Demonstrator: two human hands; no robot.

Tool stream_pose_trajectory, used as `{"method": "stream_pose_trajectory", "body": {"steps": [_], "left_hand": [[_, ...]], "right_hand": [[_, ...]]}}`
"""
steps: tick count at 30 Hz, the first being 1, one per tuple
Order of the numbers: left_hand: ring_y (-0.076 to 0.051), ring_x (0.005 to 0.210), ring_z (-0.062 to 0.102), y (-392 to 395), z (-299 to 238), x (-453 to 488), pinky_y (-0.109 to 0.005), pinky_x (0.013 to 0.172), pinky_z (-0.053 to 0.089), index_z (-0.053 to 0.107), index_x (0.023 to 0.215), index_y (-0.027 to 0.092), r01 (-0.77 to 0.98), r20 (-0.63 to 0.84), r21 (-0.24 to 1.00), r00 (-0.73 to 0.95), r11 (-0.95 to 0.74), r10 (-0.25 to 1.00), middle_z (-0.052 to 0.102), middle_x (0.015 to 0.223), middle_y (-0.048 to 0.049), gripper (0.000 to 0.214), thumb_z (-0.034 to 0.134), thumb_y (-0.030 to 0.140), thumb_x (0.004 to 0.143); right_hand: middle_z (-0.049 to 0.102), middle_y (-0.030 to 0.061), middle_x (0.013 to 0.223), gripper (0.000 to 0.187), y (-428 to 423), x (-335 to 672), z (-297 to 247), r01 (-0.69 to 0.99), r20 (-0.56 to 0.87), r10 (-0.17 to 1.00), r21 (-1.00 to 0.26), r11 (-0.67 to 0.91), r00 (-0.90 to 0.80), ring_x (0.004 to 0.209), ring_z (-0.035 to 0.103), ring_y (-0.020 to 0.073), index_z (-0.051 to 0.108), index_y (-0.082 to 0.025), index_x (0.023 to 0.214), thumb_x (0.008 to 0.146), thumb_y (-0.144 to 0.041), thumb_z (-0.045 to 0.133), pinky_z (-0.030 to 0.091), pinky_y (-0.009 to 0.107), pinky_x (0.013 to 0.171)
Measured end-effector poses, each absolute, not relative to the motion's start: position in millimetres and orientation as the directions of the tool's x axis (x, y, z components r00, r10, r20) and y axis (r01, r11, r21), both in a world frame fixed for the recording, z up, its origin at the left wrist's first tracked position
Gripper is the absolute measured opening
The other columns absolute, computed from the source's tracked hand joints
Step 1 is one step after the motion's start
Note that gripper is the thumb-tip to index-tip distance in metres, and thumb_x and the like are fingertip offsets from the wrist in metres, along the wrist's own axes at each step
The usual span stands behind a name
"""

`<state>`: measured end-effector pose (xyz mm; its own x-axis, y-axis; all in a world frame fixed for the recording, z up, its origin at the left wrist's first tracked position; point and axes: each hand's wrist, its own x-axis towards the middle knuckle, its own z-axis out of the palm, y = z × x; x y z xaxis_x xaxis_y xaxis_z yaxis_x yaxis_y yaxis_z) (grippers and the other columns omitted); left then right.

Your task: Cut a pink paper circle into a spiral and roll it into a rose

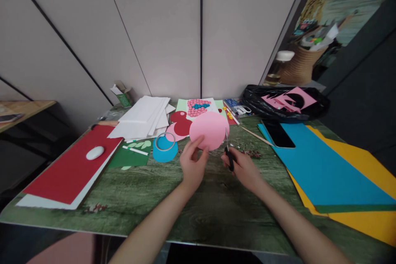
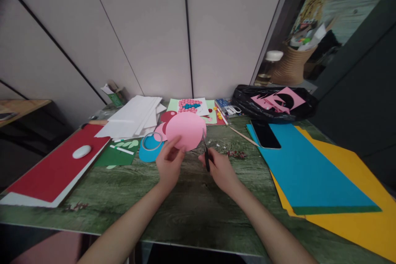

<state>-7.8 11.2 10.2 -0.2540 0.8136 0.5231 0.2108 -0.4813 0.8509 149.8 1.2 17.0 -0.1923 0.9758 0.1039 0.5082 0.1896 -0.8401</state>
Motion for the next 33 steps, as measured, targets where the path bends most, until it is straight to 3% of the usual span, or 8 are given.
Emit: {"method": "stream_pose_trajectory", "body": {"steps": [12, 33], "left_hand": [[-0.018, 0.098, 0.055, 14.9, 10.6, -6.5, -0.029, 0.079, 0.050, 0.057, 0.111, 0.021, 0.120, 0.469, 0.883, -0.302, -0.454, 0.830, 0.054, 0.110, -0.0098, 0.038, 0.060, 0.026, 0.074], [-0.019, 0.099, 0.054, 10.2, 7.5, -1.4, -0.027, 0.075, 0.051, 0.055, 0.113, 0.021, 0.079, 0.469, 0.883, -0.213, -0.463, 0.857, 0.052, 0.110, -0.0093, 0.040, 0.060, 0.018, 0.074]], "right_hand": [[0.059, -0.0019, 0.060, 0.023, -0.2, 148.1, 20.4, 0.515, 0.103, 0.975, -0.836, 0.192, -0.197, 0.053, 0.053, 0.0128, 0.049, -0.020, 0.069, 0.083, -0.038, 0.046, 0.035, 0.022, 0.050], [0.056, -0.0003, 0.066, 0.021, 0.3, 147.9, 19.6, 0.528, 0.153, 0.979, -0.826, 0.200, -0.132, 0.061, 0.050, 0.0138, 0.048, -0.018, 0.077, 0.084, -0.038, 0.044, 0.036, 0.024, 0.057]]}}
